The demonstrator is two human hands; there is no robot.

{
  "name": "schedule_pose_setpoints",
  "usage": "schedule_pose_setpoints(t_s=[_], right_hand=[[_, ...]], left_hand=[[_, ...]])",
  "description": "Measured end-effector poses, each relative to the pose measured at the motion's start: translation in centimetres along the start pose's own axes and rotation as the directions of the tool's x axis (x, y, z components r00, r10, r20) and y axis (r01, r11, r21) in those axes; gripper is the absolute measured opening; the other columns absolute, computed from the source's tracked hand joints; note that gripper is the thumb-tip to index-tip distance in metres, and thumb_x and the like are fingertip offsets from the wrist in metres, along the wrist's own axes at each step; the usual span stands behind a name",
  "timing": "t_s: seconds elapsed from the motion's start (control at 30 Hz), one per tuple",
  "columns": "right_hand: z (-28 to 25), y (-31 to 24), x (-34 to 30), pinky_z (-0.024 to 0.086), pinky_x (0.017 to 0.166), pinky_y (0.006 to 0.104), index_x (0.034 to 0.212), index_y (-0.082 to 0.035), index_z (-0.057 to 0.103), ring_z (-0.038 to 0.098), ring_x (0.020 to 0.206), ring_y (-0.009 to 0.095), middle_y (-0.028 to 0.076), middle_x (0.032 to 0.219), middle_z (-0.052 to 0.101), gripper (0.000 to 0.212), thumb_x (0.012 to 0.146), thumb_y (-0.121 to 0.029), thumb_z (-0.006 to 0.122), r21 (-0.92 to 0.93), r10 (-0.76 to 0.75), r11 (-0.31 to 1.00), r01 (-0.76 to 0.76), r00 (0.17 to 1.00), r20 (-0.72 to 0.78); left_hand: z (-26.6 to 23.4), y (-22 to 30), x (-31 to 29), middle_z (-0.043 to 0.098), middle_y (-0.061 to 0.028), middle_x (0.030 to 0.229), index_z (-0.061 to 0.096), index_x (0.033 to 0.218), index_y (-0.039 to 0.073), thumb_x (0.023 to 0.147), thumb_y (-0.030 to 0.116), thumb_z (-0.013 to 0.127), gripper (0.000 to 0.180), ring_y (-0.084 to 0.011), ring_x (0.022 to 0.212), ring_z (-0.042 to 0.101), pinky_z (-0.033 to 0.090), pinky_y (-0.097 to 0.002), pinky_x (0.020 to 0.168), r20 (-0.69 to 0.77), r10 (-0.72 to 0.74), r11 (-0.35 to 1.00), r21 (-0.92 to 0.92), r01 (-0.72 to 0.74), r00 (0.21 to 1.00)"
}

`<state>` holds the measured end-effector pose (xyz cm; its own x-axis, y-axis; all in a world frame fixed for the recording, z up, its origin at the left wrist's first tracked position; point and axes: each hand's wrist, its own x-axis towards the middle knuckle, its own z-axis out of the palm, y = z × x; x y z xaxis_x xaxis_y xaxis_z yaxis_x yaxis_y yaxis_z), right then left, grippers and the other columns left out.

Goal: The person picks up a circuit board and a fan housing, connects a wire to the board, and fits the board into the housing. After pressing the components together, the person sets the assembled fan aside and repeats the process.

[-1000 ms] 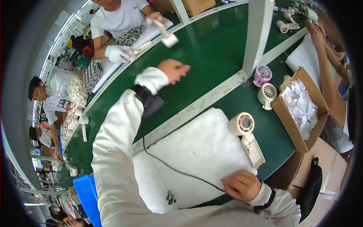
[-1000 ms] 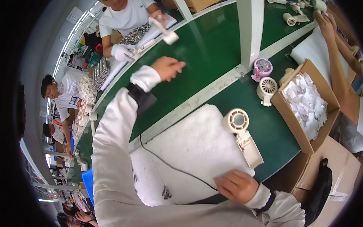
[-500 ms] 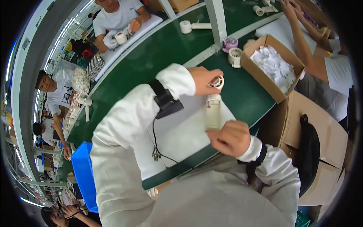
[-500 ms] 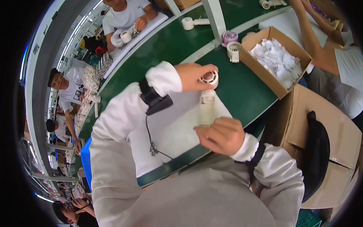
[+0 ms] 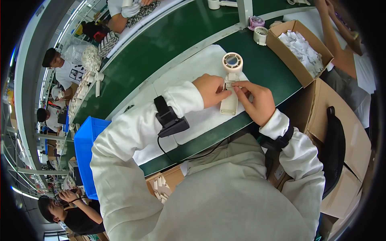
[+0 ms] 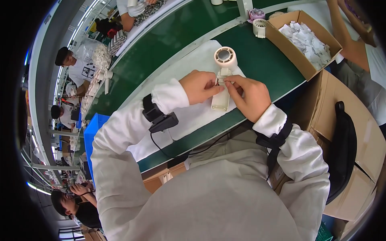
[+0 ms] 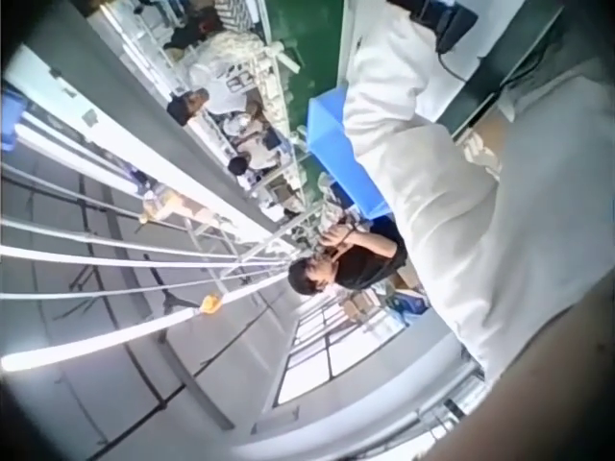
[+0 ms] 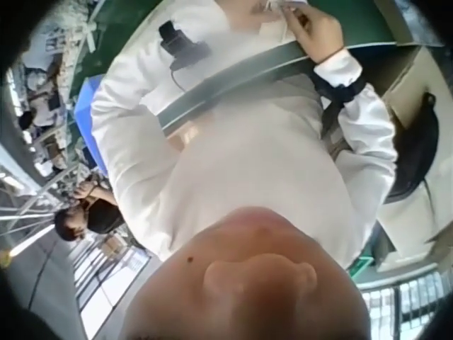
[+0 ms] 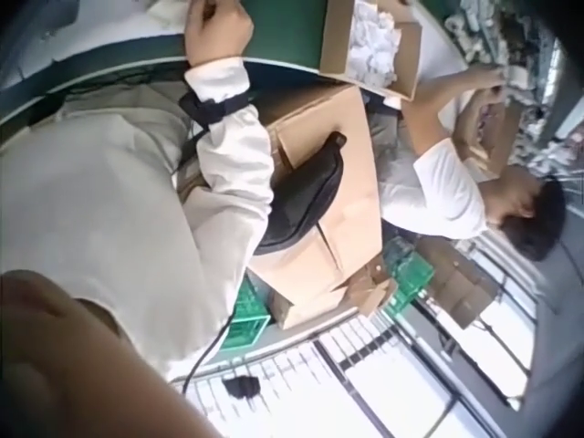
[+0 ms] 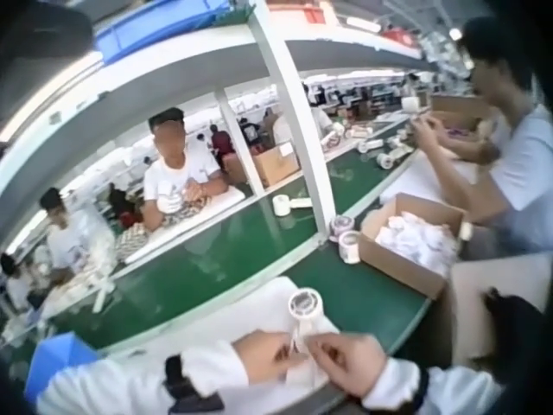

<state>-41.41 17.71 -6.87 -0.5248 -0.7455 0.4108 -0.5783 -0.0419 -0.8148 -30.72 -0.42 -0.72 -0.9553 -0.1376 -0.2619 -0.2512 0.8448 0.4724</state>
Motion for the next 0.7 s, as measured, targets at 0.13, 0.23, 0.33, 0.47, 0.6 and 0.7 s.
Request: schedule_pose_setpoints(t_s=[0.13,0.23,0.33,0.47,0.6,0.7], right_hand=[[-0.1,-0.6,0.3,0.049,0.060,0.0314,0.116,-0.004,0.072,0.061,0.061,0.019,0.012,0.078,0.069,0.023,0.094,-0.007,0.067,-0.022,-0.009,1.000,0.009,0.999,0.031],[-0.1,-1.7,1.1,0.051,0.062,0.0343,0.119,-0.007,0.072,0.065,0.064,0.023,0.012,0.080,0.071,0.028,0.091,-0.012,0.069,-0.194,-0.110,0.973,0.127,0.989,0.097],[0.6,-2.1,1.9,0.054,0.065,0.0401,0.112,-0.011,0.074,0.069,0.072,0.030,0.013,0.082,0.072,0.024,0.089,-0.019,0.070,-0.262,-0.140,0.945,0.197,0.966,0.219],[0.4,-2.7,2.3,0.055,0.067,0.0441,0.103,-0.013,0.076,0.070,0.075,0.034,0.013,0.081,0.072,0.021,0.087,-0.024,0.071,-0.237,-0.130,0.944,0.228,0.920,0.369],[0.5,-2.2,1.9,0.051,0.060,0.0402,0.099,-0.011,0.078,0.066,0.063,0.030,0.012,0.068,0.066,0.017,0.085,-0.021,0.073,-0.166,-0.177,0.954,0.250,0.915,0.362],[1.0,-2.0,1.5,0.047,0.055,0.0372,0.098,-0.010,0.078,0.062,0.055,0.027,0.010,0.060,0.061,0.016,0.085,-0.019,0.074,-0.106,-0.184,0.967,0.232,0.923,0.338]], left_hand=[[1.7,-1.1,0.2,0.069,-0.0170,0.071,0.068,0.086,0.002,0.095,0.033,0.068,0.032,-0.0325,0.065,0.070,0.054,-0.0413,0.060,-0.194,0.067,0.991,0.126,-0.043,0.979],[2.3,-1.1,-1.1,0.067,-0.0185,0.069,0.067,0.088,0.003,0.096,0.023,0.063,0.022,-0.0365,0.066,0.069,0.056,-0.0448,0.062,-0.016,0.317,0.627,0.754,-0.197,0.948],[1.2,0.9,-2.7,0.069,-0.0168,0.081,0.070,0.088,0.005,0.088,0.015,0.066,0.011,-0.0353,0.074,0.071,0.058,-0.0444,0.064,0.021,0.230,0.714,0.676,-0.183,0.973],[0.3,0.7,-4.7,0.067,-0.0179,0.075,0.065,0.092,0.004,0.096,0.019,0.058,0.017,-0.0384,0.070,0.069,0.055,-0.0480,0.062,0.009,0.149,0.790,0.600,-0.124,0.989],[0.5,0.2,-5.5,0.065,-0.0196,0.070,0.061,0.095,0.004,0.104,0.025,0.053,0.024,-0.0408,0.066,0.066,0.052,-0.0508,0.060,-0.050,0.130,0.880,0.466,-0.092,0.990],[1.5,0.1,-6.8,0.065,-0.0203,0.071,0.060,0.097,0.004,0.105,0.026,0.053,0.024,-0.0413,0.066,0.065,0.051,-0.0516,0.060,-0.076,0.096,0.920,0.388,-0.059,0.992]])
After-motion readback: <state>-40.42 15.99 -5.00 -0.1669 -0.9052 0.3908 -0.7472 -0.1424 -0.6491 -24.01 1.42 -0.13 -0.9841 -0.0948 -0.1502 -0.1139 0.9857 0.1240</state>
